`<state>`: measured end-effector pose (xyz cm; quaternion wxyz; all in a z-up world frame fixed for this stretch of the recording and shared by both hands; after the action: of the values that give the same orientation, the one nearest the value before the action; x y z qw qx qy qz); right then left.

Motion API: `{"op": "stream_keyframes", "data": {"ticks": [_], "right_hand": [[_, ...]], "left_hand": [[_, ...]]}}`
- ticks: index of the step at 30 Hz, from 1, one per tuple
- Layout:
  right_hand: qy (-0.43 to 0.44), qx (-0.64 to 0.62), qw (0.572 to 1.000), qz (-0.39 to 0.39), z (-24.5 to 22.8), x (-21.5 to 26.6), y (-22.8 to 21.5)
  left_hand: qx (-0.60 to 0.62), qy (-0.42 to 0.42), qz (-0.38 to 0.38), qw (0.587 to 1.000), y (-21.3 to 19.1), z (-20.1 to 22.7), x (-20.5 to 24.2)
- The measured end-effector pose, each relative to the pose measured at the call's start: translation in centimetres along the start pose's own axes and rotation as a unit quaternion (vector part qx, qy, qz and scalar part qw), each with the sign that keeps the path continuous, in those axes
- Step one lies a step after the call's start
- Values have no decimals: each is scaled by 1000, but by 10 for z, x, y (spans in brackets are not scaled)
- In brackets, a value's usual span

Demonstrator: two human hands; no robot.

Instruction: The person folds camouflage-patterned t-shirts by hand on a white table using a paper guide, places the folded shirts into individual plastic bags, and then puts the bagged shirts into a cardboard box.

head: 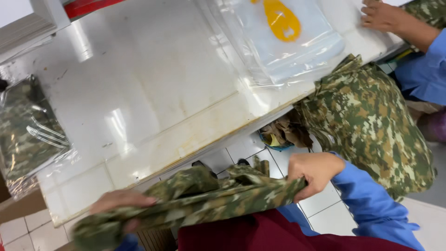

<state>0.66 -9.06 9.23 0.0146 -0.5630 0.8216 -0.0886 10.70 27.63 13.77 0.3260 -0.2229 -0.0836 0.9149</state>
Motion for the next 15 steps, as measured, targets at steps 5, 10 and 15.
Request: {"op": "stream_keyframes", "data": {"ticks": [5,10,15], "right_hand": [[-38,164,983,70,-45,9,-48],[131,407,840,335,-65,-7,-174],[261,613,604,436,-36,-124,-337]], "left_hand": [[-43,-558,-380,736,-167,-47,322],[-298,-585,88,749,-203,16,147],[-417,-357,159,821,-312,-77,29]]}}
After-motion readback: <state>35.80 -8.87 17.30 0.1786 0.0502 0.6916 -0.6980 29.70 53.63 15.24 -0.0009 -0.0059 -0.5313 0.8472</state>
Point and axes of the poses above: each hand's wrist, its own x-axis away from the middle knuckle, its own y-axis out of the palm, z = x × y, the point moved 9 cm from there along -x, towards the middle knuckle, and after that the axes turned 7 degrees about y, right-handed, at the moved point
